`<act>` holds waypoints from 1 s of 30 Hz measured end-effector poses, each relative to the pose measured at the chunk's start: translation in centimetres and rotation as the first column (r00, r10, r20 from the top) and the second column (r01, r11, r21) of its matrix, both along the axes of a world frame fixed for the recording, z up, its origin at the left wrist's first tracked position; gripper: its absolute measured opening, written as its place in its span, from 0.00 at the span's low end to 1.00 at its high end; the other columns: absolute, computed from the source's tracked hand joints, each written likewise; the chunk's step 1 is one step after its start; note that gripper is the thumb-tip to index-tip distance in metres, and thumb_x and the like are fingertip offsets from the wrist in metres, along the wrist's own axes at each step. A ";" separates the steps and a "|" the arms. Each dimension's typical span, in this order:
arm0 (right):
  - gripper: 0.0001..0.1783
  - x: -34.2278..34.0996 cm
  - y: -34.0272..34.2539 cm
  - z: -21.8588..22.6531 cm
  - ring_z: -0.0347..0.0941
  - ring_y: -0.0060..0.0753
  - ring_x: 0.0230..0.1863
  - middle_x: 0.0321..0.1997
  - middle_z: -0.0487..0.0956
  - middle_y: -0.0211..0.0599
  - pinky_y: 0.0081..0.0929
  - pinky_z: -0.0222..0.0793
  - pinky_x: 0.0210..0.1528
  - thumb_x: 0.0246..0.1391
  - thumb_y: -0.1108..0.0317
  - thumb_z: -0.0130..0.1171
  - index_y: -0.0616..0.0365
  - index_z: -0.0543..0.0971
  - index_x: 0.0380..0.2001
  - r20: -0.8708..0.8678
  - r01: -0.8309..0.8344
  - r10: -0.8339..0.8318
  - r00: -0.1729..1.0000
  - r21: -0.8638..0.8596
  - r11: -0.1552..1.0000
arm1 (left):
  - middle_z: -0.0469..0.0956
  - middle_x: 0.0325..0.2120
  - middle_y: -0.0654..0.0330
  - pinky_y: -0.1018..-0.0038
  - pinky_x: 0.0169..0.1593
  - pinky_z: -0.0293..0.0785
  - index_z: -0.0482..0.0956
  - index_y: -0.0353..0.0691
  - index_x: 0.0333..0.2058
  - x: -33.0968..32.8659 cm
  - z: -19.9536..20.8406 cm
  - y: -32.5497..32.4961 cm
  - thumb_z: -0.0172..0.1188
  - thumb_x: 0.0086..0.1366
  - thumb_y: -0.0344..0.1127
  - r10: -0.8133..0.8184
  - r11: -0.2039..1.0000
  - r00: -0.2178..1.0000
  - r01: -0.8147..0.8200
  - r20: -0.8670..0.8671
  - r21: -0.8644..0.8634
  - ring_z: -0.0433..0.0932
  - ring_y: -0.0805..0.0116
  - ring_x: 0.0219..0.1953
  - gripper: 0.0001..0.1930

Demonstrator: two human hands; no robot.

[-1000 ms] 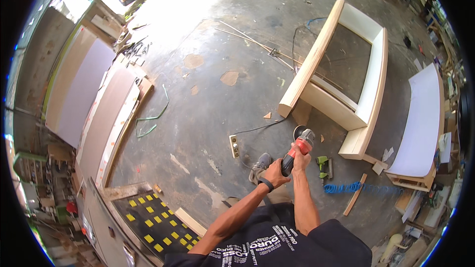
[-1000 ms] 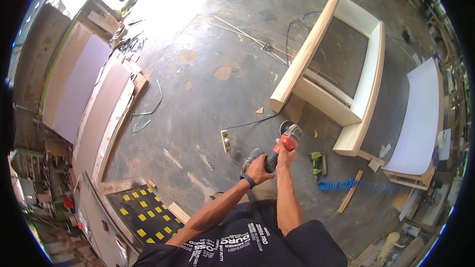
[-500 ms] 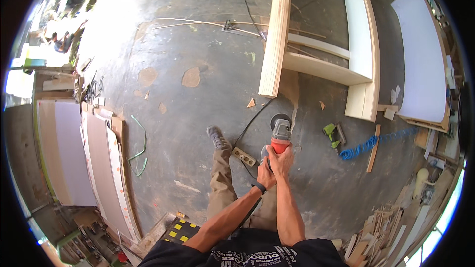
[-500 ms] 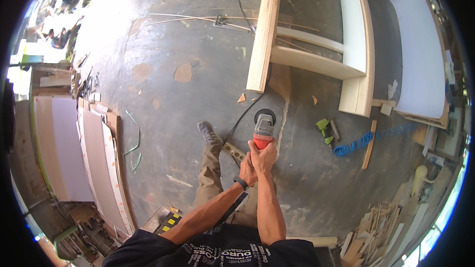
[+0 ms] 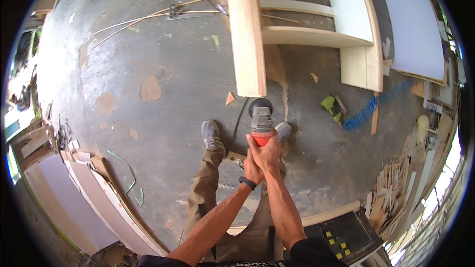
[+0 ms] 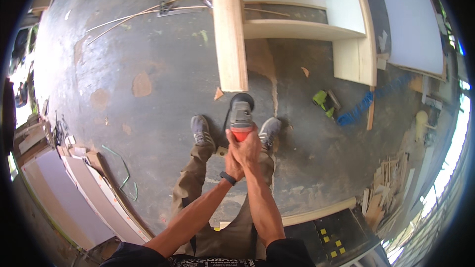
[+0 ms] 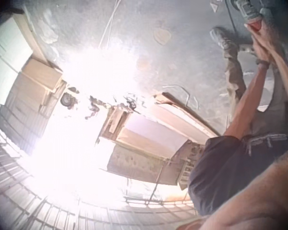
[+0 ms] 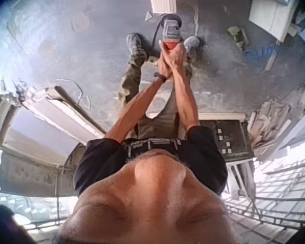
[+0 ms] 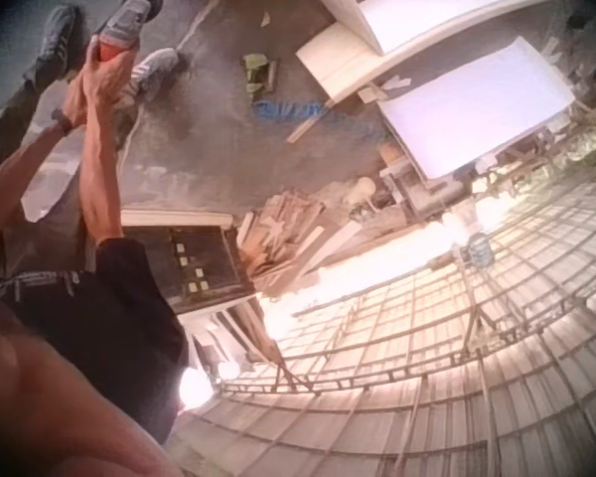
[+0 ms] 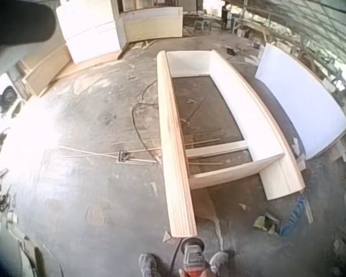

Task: The person uses a red orbital sander to smooth the edges and surfaces of a light-colored wooden furniture piece. They work on the curved side panel and the top surface, moving the sander back and forth along the wood grain.

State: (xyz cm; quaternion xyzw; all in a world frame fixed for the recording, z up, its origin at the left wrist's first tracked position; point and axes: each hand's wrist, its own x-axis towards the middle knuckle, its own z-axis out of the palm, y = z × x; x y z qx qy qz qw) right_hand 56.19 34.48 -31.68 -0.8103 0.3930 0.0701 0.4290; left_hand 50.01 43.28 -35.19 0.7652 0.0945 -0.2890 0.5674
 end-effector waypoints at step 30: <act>0.49 1.1 0.2 -1.3 0.82 0.67 0.47 0.52 0.79 0.59 0.56 0.82 0.46 0.54 0.45 0.73 0.67 0.62 0.65 -0.028 -0.044 0.045 0.999 0.028 0.999 | 0.72 0.66 0.47 0.60 0.68 0.69 0.60 0.37 0.72 0.3 -3.4 2.9 0.73 0.62 0.51 -0.312 0.945 0.950 0.308 0.025 0.113 0.74 0.53 0.67 0.47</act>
